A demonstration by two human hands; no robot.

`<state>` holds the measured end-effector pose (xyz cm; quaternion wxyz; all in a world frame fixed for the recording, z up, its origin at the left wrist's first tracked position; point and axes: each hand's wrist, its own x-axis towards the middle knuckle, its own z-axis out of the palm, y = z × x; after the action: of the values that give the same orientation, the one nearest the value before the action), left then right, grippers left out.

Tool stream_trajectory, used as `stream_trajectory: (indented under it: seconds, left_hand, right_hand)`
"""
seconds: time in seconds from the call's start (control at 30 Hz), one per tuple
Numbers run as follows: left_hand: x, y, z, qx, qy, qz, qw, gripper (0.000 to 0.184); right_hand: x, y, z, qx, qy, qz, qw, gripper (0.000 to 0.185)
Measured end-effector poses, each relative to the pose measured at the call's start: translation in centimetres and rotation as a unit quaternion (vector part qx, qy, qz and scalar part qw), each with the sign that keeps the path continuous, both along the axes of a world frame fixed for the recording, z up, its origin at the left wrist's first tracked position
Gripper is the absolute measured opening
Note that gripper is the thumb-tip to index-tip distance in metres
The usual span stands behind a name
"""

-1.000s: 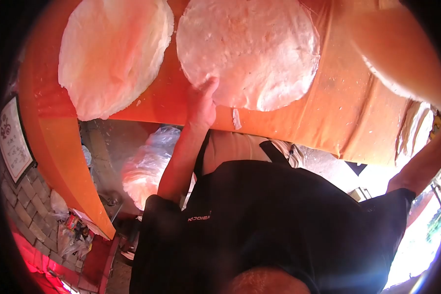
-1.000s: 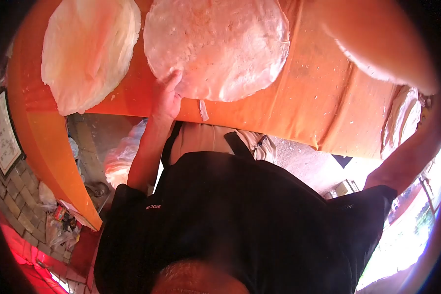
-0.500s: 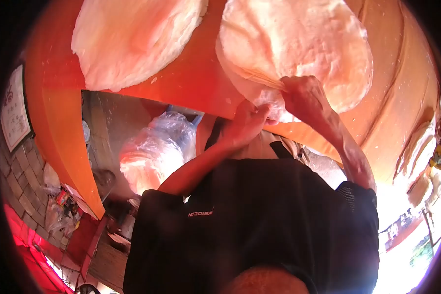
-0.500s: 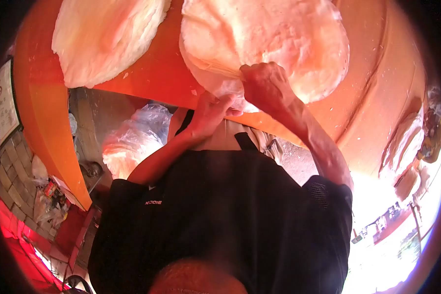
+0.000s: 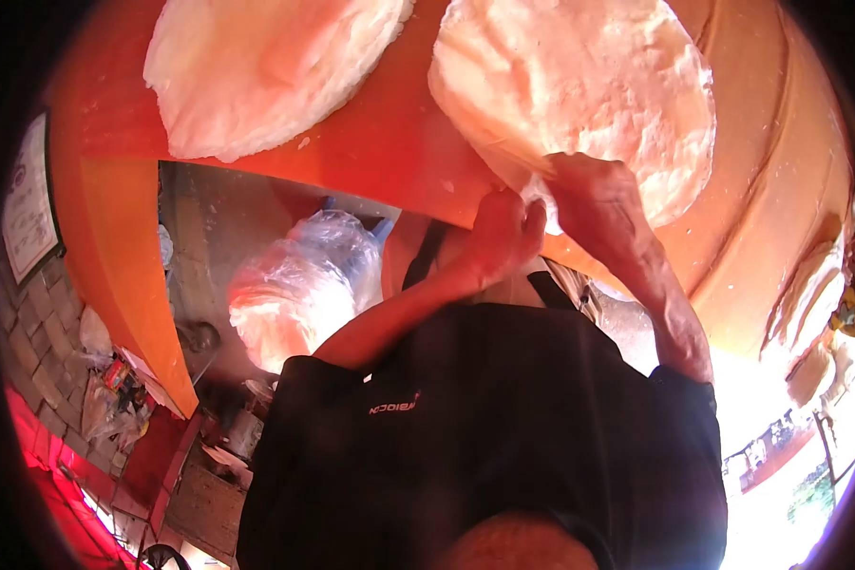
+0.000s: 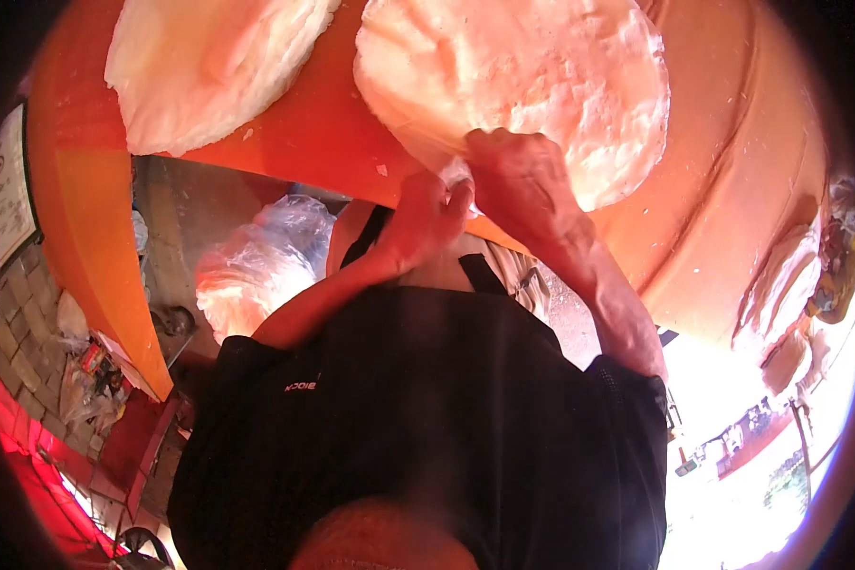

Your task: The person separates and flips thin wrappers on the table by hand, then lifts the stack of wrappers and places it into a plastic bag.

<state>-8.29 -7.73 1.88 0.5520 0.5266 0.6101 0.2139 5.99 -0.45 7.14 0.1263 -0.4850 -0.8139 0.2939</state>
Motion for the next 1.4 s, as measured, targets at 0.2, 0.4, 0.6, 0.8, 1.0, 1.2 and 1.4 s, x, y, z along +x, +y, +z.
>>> stream_trajectory:
  seconds: [0.2,0.4,0.6,0.8,1.0,1.2,1.4]
  left_hand:
    - [0.8,0.1,0.4,0.075,0.013,-0.014,0.997,0.020]
    - [0.6,0.8,2.1,0.109,-0.056,-0.037,0.992,0.017]
    - [0.1,2.4,2.9,0.091,-0.073,-0.027,0.993,0.027]
    - [-4.0,5.0,-0.4,-0.062,-0.456,0.216,0.861,0.043]
    - [-8.9,8.1,0.8,-0.088,-0.597,0.259,0.754,0.053]
    - [-8.2,8.1,-3.0,0.001,-0.325,0.333,0.885,0.039]
    - [-5.2,8.8,-1.8,0.051,-0.249,0.333,0.908,0.041]
  right_hand:
    - [-0.7,-0.3,1.4,-0.022,-0.087,0.041,0.995,0.022]
    - [-2.0,-0.1,2.1,-0.068,-0.044,-0.024,0.996,0.036]
    - [-0.6,3.7,2.0,-0.093,-0.011,-0.031,0.995,0.022]
    - [6.7,6.3,12.4,-0.285,0.123,-0.047,0.950,0.024]
    - [18.2,9.3,3.4,-0.304,0.138,-0.263,0.905,0.037]
    - [18.0,7.7,-7.4,-0.291,0.309,-0.392,0.816,0.050]
    - [17.4,7.4,-12.8,-0.106,0.186,-0.349,0.912,0.055]
